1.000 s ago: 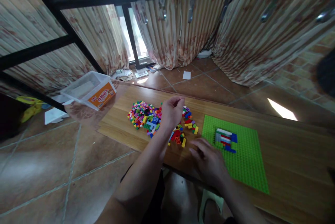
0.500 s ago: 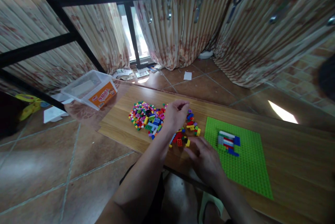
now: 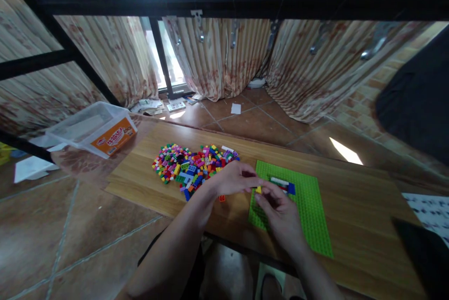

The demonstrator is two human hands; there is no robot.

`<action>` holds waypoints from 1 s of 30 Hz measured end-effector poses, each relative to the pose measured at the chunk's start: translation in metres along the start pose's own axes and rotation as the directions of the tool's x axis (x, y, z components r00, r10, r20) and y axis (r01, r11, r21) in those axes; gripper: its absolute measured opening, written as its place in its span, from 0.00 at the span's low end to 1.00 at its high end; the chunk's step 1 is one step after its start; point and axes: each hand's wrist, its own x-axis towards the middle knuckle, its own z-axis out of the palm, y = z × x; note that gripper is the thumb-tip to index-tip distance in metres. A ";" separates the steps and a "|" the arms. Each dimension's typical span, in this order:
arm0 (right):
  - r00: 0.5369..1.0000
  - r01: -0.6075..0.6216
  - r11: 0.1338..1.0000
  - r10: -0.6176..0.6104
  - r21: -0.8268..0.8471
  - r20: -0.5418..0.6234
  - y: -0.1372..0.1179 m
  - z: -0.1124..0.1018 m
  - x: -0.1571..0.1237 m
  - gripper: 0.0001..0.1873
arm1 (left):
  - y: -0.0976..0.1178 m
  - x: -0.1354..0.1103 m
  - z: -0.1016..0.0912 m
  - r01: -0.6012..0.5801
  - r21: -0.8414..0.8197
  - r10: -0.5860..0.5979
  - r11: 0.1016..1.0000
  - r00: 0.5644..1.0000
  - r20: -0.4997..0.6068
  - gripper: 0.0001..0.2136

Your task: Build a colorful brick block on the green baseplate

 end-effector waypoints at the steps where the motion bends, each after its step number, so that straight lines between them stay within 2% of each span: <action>1: 1.000 0.009 0.999 -0.009 -0.035 0.000 0.002 0.000 0.000 0.20 | -0.002 0.002 0.002 0.007 -0.018 -0.007 1.000 1.000 0.011 0.12; 6: 1.000 0.011 0.993 -0.011 -0.114 0.006 0.002 -0.003 0.000 0.20 | -0.013 0.010 0.009 0.025 -0.124 -0.024 0.992 1.000 0.012 0.06; 12: 0.997 0.012 0.990 0.000 -0.144 0.083 -0.005 -0.012 0.002 0.17 | -0.009 0.012 0.008 0.099 -0.119 -0.093 0.988 0.994 0.054 0.04; 18: 0.997 0.013 0.995 -0.006 -0.096 0.078 -0.004 -0.016 0.002 0.17 | -0.007 0.013 0.012 0.058 -0.159 -0.053 0.986 0.998 0.038 0.05; 23: 0.998 -0.035 0.994 0.041 -0.105 0.056 -0.001 -0.045 0.005 0.20 | -0.003 0.001 -0.001 0.037 -0.187 -0.018 0.982 0.995 0.103 0.12; 26: 0.998 -0.052 0.997 0.053 -0.053 0.020 -0.003 -0.056 0.004 0.21 | -0.003 -0.003 -0.014 -0.021 -0.215 0.010 0.976 0.998 -0.054 0.15; 28: 1.000 -0.016 0.995 0.018 -0.098 0.024 -0.003 -0.047 0.001 0.20 | -0.007 0.000 -0.020 -0.054 -0.173 0.020 0.983 0.982 -0.190 0.12; 30: 0.997 0.040 0.973 -0.024 -0.227 0.073 -0.001 -0.028 -0.004 0.18 | -0.012 0.005 -0.024 -0.081 -0.096 0.051 0.992 0.959 -0.279 0.08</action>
